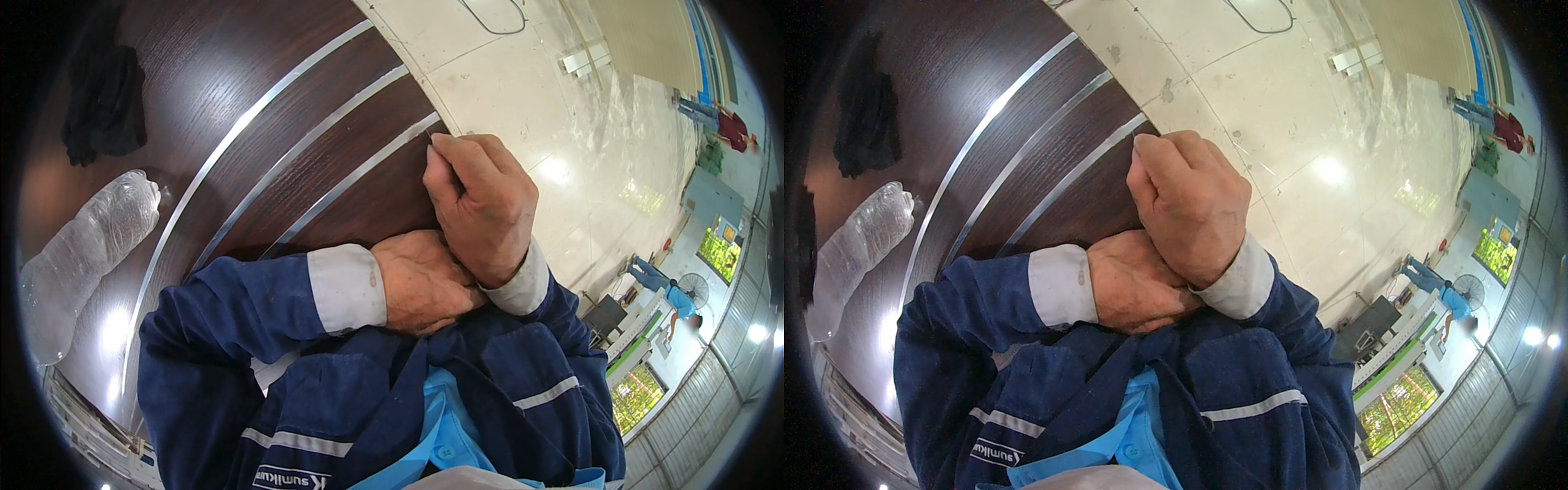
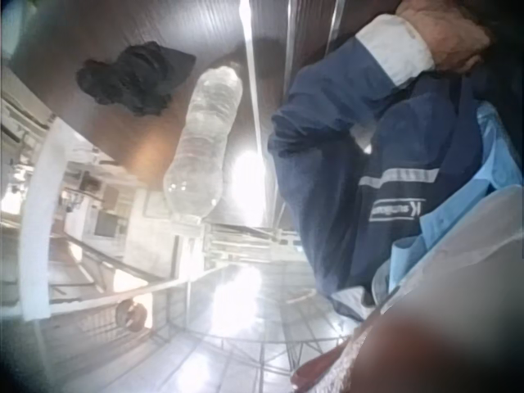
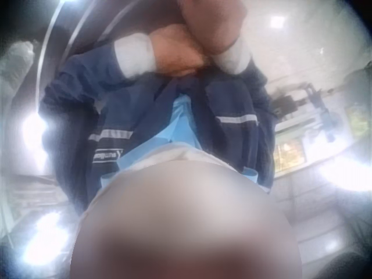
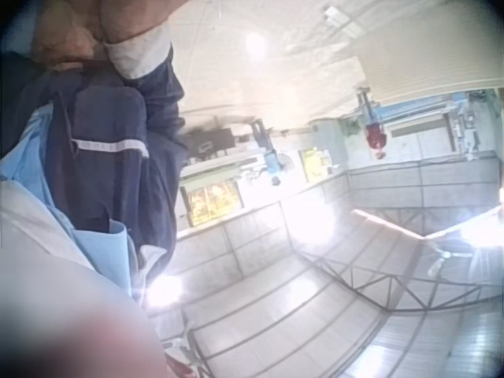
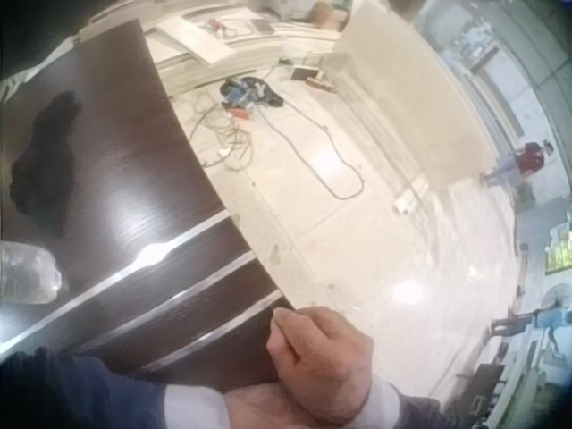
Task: The person wipes a dark wood-grain panel with a black cloth while holding a plastic bottle, then applies thin white tape strips along the panel surface. The person uses a small tool to press the tape edges and wipes the panel again.
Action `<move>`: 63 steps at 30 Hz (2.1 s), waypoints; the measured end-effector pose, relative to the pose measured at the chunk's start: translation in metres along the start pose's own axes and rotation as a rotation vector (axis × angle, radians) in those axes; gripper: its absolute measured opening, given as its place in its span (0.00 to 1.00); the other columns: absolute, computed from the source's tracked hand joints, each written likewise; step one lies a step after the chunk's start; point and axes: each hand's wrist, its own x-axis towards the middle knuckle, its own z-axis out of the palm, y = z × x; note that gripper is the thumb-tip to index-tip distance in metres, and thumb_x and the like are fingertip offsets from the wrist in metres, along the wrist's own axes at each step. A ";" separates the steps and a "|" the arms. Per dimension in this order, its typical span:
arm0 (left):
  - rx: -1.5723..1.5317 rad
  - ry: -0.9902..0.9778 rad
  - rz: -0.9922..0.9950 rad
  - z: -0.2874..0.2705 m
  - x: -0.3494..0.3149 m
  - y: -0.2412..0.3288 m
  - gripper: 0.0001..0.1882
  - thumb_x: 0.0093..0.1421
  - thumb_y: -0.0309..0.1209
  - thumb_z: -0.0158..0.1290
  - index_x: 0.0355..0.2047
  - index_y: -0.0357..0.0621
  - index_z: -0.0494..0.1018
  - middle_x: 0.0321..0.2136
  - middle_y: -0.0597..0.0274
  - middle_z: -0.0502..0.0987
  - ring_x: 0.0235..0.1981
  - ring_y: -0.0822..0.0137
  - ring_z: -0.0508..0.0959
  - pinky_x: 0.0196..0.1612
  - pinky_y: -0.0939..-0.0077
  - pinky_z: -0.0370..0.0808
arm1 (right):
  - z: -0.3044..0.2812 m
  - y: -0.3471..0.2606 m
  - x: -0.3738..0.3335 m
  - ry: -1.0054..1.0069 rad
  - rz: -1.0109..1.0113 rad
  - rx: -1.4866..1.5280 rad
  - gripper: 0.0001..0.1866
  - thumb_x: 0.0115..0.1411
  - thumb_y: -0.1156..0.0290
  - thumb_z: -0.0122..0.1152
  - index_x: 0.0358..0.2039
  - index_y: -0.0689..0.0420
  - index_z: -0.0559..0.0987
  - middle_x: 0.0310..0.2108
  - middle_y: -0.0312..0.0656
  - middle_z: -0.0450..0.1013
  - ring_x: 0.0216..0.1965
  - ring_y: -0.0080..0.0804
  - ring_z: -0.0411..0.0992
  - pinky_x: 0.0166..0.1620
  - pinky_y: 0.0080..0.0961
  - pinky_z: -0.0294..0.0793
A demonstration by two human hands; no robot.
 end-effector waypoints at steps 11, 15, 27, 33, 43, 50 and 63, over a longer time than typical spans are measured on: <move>-0.008 -0.076 -0.032 -0.004 0.004 0.002 0.09 0.57 0.36 0.65 0.34 0.47 0.82 0.31 0.54 0.85 0.39 0.53 0.88 0.47 0.54 0.85 | 0.002 0.000 -0.001 0.044 0.023 0.004 0.08 0.60 0.80 0.74 0.41 0.60 0.87 0.35 0.48 0.83 0.33 0.43 0.84 0.36 0.31 0.82; 0.047 -0.092 -0.052 -0.003 0.004 0.002 0.12 0.60 0.35 0.63 0.42 0.46 0.82 0.36 0.51 0.86 0.43 0.52 0.88 0.52 0.53 0.85 | 0.004 0.001 -0.001 0.044 0.028 0.004 0.08 0.60 0.80 0.74 0.41 0.60 0.87 0.35 0.48 0.83 0.34 0.43 0.84 0.36 0.31 0.83; 0.041 -0.135 -0.047 0.001 0.002 -0.002 0.18 0.63 0.37 0.60 0.51 0.45 0.80 0.42 0.49 0.86 0.46 0.50 0.88 0.55 0.53 0.85 | 0.008 0.001 -0.002 0.044 0.030 0.028 0.09 0.57 0.75 0.75 0.38 0.54 0.85 0.32 0.43 0.81 0.32 0.43 0.82 0.33 0.36 0.82; 0.024 -0.070 -0.017 0.002 0.000 -0.003 0.17 0.63 0.37 0.60 0.49 0.46 0.81 0.41 0.49 0.87 0.45 0.50 0.88 0.54 0.53 0.86 | 0.007 0.001 -0.001 0.033 0.010 0.028 0.09 0.57 0.76 0.74 0.38 0.55 0.85 0.32 0.43 0.81 0.31 0.43 0.82 0.33 0.36 0.82; 0.017 -0.075 -0.028 0.005 -0.001 -0.003 0.14 0.63 0.36 0.60 0.47 0.46 0.81 0.40 0.49 0.86 0.46 0.49 0.88 0.54 0.52 0.85 | 0.005 -0.002 -0.002 -0.004 0.029 0.028 0.08 0.60 0.80 0.73 0.40 0.61 0.86 0.34 0.49 0.82 0.33 0.43 0.84 0.36 0.32 0.82; 0.016 -0.082 -0.035 0.006 -0.001 -0.002 0.15 0.62 0.35 0.60 0.47 0.45 0.81 0.40 0.49 0.86 0.45 0.49 0.87 0.53 0.51 0.85 | 0.004 -0.002 -0.001 0.007 0.034 0.030 0.08 0.60 0.80 0.73 0.41 0.61 0.86 0.35 0.49 0.83 0.33 0.43 0.84 0.36 0.31 0.82; 0.043 0.129 0.031 0.009 -0.001 -0.002 0.08 0.60 0.34 0.61 0.35 0.43 0.80 0.31 0.49 0.85 0.37 0.49 0.88 0.43 0.54 0.85 | 0.003 -0.001 0.001 0.043 0.075 0.031 0.08 0.57 0.76 0.74 0.37 0.56 0.85 0.31 0.44 0.80 0.31 0.46 0.81 0.35 0.37 0.82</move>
